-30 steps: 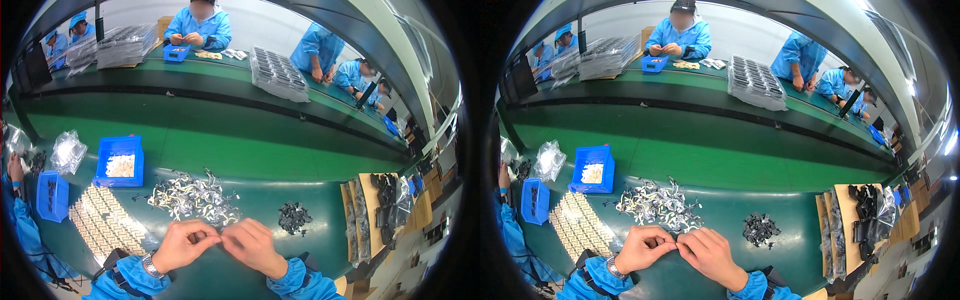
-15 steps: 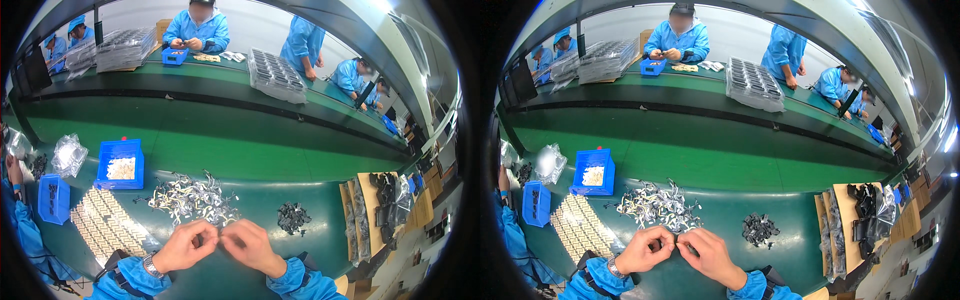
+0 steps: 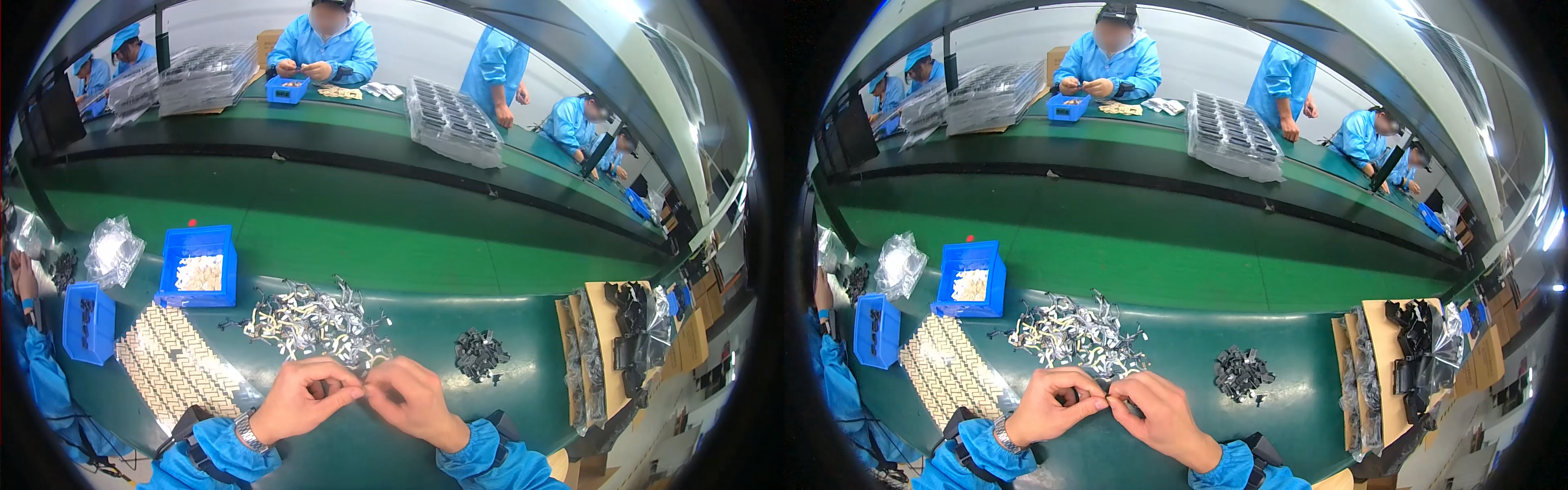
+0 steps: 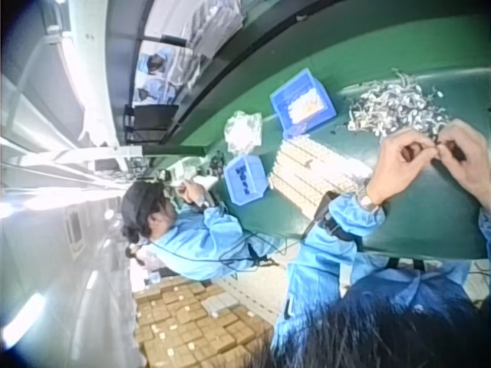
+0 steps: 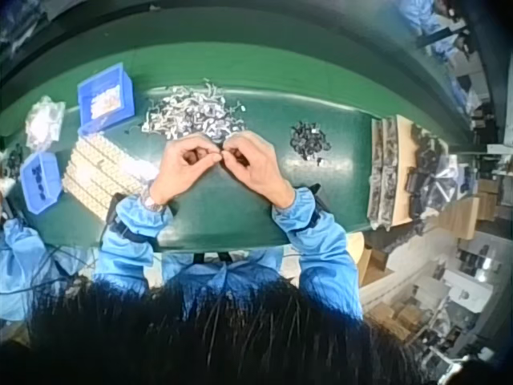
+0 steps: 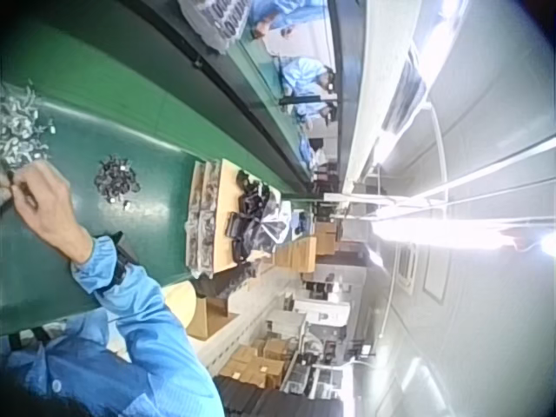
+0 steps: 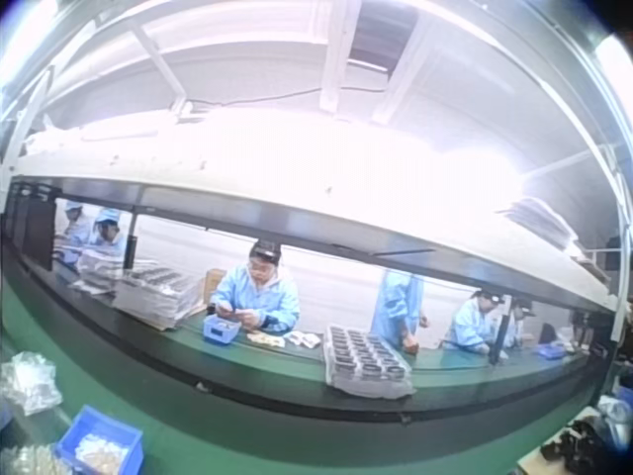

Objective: Sorting and assembling small metal components at a factory workbench in a manufacturing environment.

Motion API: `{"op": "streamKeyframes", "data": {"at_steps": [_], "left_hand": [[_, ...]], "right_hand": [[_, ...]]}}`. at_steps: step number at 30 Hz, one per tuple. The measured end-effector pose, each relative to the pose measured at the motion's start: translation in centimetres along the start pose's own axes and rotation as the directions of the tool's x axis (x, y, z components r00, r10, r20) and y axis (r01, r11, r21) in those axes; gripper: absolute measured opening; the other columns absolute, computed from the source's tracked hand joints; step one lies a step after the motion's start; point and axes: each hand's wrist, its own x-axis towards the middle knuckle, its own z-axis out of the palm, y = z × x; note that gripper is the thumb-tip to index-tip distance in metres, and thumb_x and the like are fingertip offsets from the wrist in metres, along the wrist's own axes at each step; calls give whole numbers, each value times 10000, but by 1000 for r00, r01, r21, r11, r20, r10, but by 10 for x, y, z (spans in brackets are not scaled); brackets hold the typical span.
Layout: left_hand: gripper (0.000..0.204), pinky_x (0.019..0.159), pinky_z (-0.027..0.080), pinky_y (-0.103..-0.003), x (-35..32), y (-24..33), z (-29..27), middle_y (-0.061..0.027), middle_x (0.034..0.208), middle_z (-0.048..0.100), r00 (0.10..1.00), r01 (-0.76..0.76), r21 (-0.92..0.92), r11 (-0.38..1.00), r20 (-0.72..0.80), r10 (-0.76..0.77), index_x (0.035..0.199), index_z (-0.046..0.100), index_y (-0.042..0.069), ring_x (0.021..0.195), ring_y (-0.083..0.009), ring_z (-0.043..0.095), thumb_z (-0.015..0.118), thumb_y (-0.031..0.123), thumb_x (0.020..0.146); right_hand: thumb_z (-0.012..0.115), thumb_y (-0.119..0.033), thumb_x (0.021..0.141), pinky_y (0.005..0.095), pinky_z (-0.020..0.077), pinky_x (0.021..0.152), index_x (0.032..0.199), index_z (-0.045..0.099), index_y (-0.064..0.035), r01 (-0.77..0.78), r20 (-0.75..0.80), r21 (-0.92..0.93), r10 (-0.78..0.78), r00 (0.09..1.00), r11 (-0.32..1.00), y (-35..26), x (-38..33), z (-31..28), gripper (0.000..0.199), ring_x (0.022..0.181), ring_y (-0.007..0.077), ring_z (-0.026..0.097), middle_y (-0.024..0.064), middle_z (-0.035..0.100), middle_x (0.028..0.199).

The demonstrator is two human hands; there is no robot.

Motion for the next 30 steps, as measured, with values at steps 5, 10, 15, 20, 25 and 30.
{"op": "streamKeyframes", "data": {"at_steps": [5,10,15,20,25,30], "left_hand": [[78,505,432,-215,-1,4,0,-2,788,693,1000,-6,69,998,-28,8,912,760,76,594,-41,574,808,126,876],[71,501,421,-212,0,4,1,2,772,673,1000,20,57,998,-6,-20,889,741,66,588,-40,556,793,108,867],[87,493,400,-212,0,2,1,12,752,637,998,53,5,999,30,-53,844,698,54,597,-31,546,774,96,853],[75,491,383,-217,0,2,-1,9,763,627,1000,5,53,999,16,-5,832,679,53,612,-29,541,750,64,808],[85,495,389,-225,-1,6,-1,-4,756,627,998,-21,95,995,-64,27,823,676,48,609,-45,545,748,40,780],[109,526,450,-259,2,26,-9,-39,747,659,910,-216,401,890,-248,332,767,662,33,625,-121,612,738,-27,718]], "right_hand": [[805,-52,775,353,532,658,922,664,-85,95,-13,-129,-98,995,987,2,0,0,207,749,234,665,35,662,857],[810,-55,765,347,525,651,917,663,-84,135,-21,-171,-141,990,976,2,1,1,213,741,227,660,32,657,847],[807,-24,740,357,540,648,882,672,-60,129,-2,-121,-130,991,984,2,1,2,199,718,262,670,58,677,829],[805,-23,743,351,536,632,882,672,-60,140,8,-137,-140,990,981,4,0,2,196,712,260,669,63,677,825],[802,-56,784,345,522,626,902,655,-87,55,-20,-129,-58,998,990,5,2,0,191,701,218,645,34,647,811],[766,-57,828,299,519,595,923,654,-51,-121,-69,-31,118,991,992,13,4,3,147,658,171,627,42,646,796]]}}
